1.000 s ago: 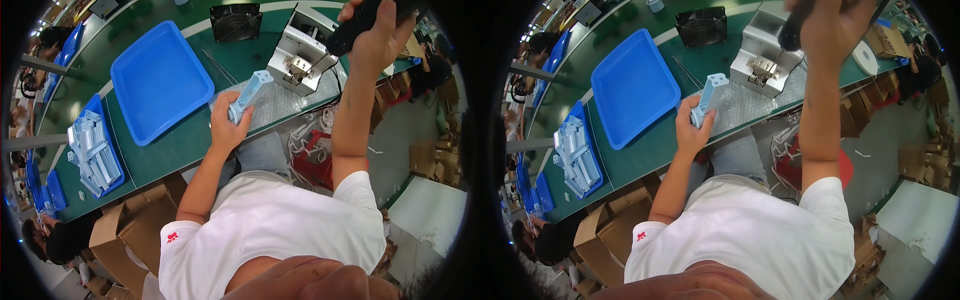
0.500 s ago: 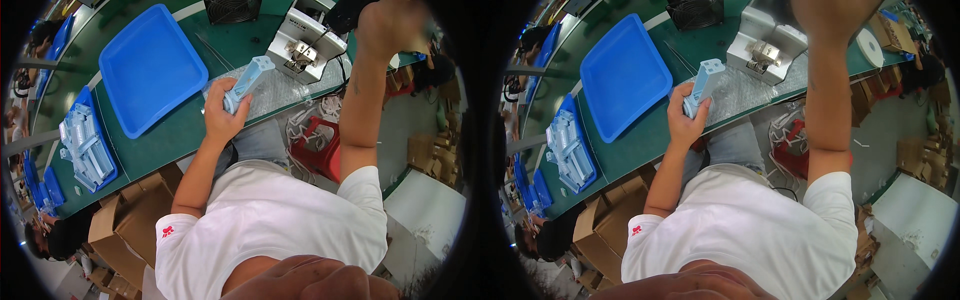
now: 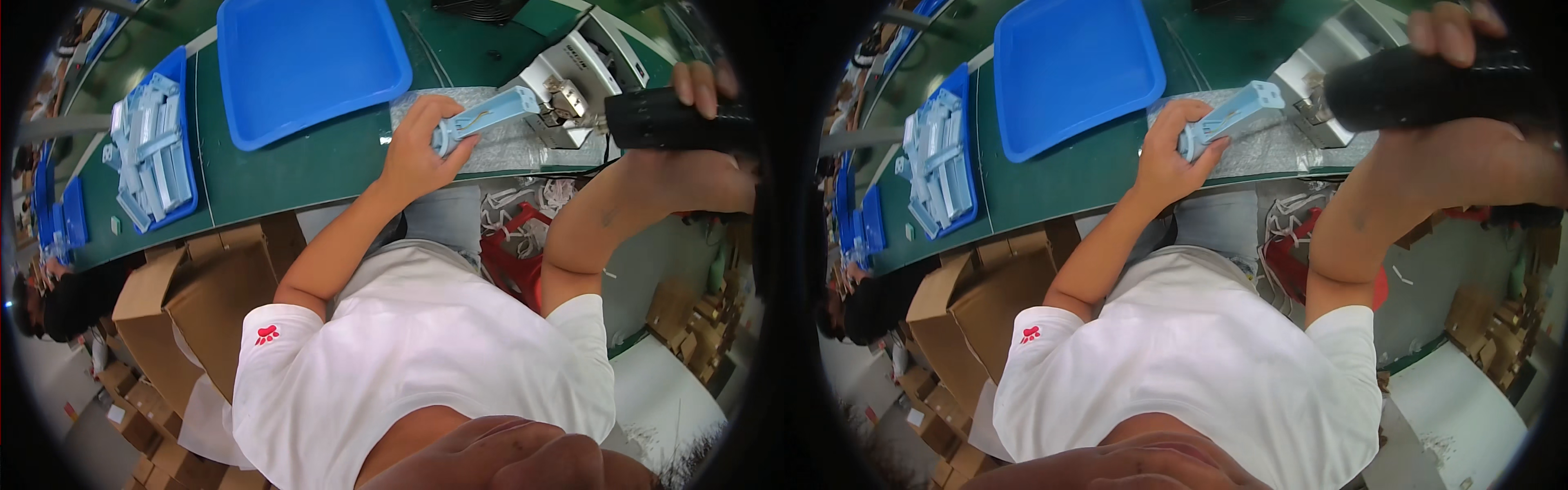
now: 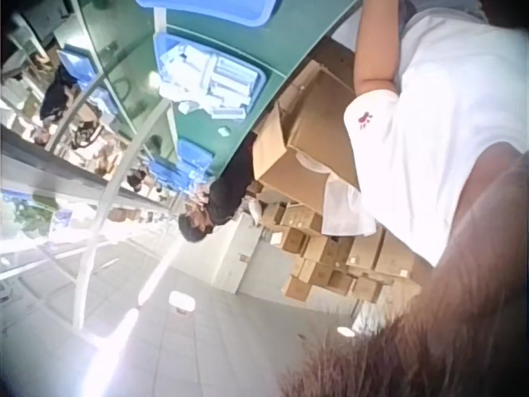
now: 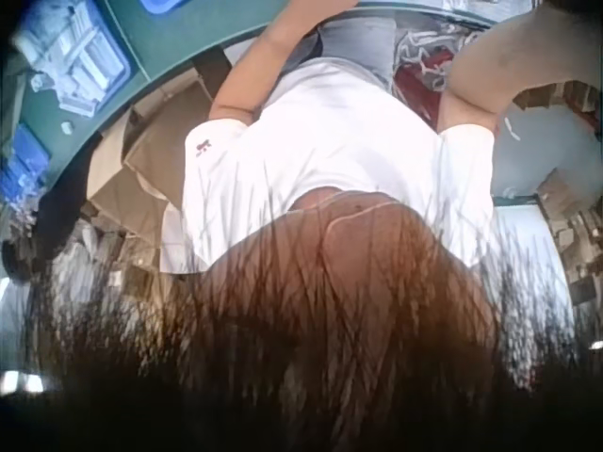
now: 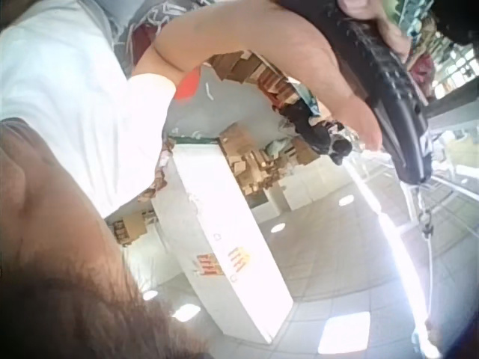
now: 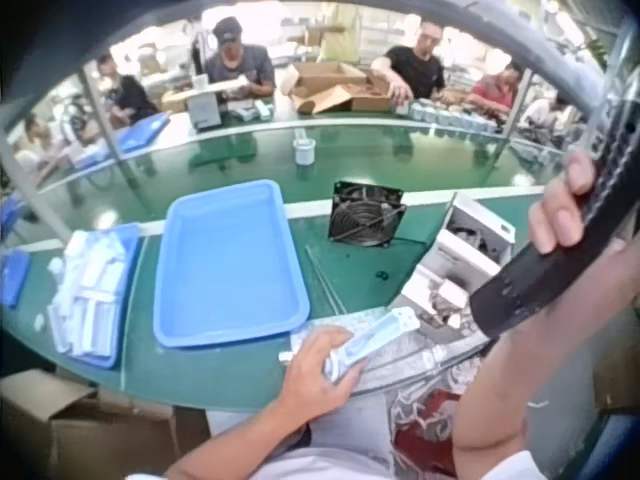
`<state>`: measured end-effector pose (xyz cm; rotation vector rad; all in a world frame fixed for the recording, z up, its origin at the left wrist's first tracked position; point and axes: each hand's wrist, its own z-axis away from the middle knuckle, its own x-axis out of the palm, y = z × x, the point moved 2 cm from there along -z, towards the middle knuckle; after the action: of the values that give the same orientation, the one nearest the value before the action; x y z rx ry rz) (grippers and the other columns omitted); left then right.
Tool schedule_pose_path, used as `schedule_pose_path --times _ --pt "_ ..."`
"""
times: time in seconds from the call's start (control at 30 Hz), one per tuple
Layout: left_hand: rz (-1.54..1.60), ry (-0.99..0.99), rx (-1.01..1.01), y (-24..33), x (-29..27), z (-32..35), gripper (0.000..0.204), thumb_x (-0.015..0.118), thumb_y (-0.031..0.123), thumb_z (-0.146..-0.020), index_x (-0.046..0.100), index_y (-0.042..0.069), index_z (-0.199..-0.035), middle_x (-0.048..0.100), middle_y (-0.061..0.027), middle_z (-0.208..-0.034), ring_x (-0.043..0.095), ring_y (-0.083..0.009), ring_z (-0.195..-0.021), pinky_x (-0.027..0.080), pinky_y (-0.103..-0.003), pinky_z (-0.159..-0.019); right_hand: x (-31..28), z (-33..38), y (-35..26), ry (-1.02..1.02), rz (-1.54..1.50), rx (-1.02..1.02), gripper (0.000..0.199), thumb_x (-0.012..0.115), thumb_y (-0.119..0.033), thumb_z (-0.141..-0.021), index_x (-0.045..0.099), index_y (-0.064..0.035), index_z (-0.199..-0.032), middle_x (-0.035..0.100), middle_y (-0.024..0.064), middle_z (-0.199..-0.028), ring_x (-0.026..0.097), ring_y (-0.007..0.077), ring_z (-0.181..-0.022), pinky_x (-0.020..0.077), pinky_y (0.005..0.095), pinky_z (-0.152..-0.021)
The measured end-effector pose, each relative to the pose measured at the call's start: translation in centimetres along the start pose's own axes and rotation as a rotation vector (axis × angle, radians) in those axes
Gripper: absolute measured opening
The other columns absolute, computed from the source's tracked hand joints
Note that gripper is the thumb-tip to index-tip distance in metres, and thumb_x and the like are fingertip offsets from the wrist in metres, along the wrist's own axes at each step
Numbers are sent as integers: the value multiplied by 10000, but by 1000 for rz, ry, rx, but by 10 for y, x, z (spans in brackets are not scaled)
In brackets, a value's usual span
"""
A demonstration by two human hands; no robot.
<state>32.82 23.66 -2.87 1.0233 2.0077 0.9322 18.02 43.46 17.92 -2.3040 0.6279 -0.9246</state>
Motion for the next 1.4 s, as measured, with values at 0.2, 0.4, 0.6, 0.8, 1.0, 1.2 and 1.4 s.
schedule_pose_path --times 0.2,0.4,0.6,0.8,1.0,1.2,1.4 --pt "14 17 -6 1 1 3 310 801 88 -760 634 30 -1014 661 -129 -1027 650 -305 -898 514 -374 -773 -7 -8 24 130 275 -55 691 498 -670 -859 546 -52 -1163 540 144 -933 502 201 -691 427 342 -654" --pt "22 28 7 1 0 3 305 805 98 -763 639 33 -1009 663 -134 -1018 653 -311 -883 519 -368 -758 -11 -9 30 179 322 -32 682 429 -667 -876 569 -46 -1120 531 149 -908 498 206 -696 431 344 -658" --pt "13 18 9 -2 0 3 314 810 102 -761 639 30 -1013 663 -134 -1023 654 -307 -893 520 -371 -759 -26 -13 25 183 362 -49 643 401 -635 -890 583 -46 -1074 539 152 -882 501 213 -692 438 358 -646" --pt "15 19 39 -3 0 2 334 823 101 -752 637 27 -1019 658 -141 -1036 653 -304 -901 521 -362 -762 -28 -15 23 220 402 -64 675 399 -643 -887 582 -15 -1054 548 150 -888 489 209 -683 430 351 -638" --pt "23 12 25 -4 1 3 337 826 101 -752 634 22 -1017 657 -141 -1037 653 -304 -898 523 -359 -760 -23 -12 29 176 399 -43 748 420 -711 -864 575 -6 -1058 543 149 -894 477 192 -672 423 330 -627" --pt "29 16 29 -5 0 5 338 828 92 -750 630 28 -1016 654 -140 -1040 654 -302 -904 526 -362 -767 -15 0 30 125 330 -87 657 507 -664 -876 544 -42 -1085 497 118 -917 482 154 -671 418 295 -615" --pt "36 2 36 -4 0 6 365 832 71 -738 624 34 -1036 653 -139 -1050 653 -312 -917 526 -372 -798 -32 10 29 133 180 -21 623 544 -661 -865 507 -76 -1077 484 110 -923 493 152 -678 421 319 -633"
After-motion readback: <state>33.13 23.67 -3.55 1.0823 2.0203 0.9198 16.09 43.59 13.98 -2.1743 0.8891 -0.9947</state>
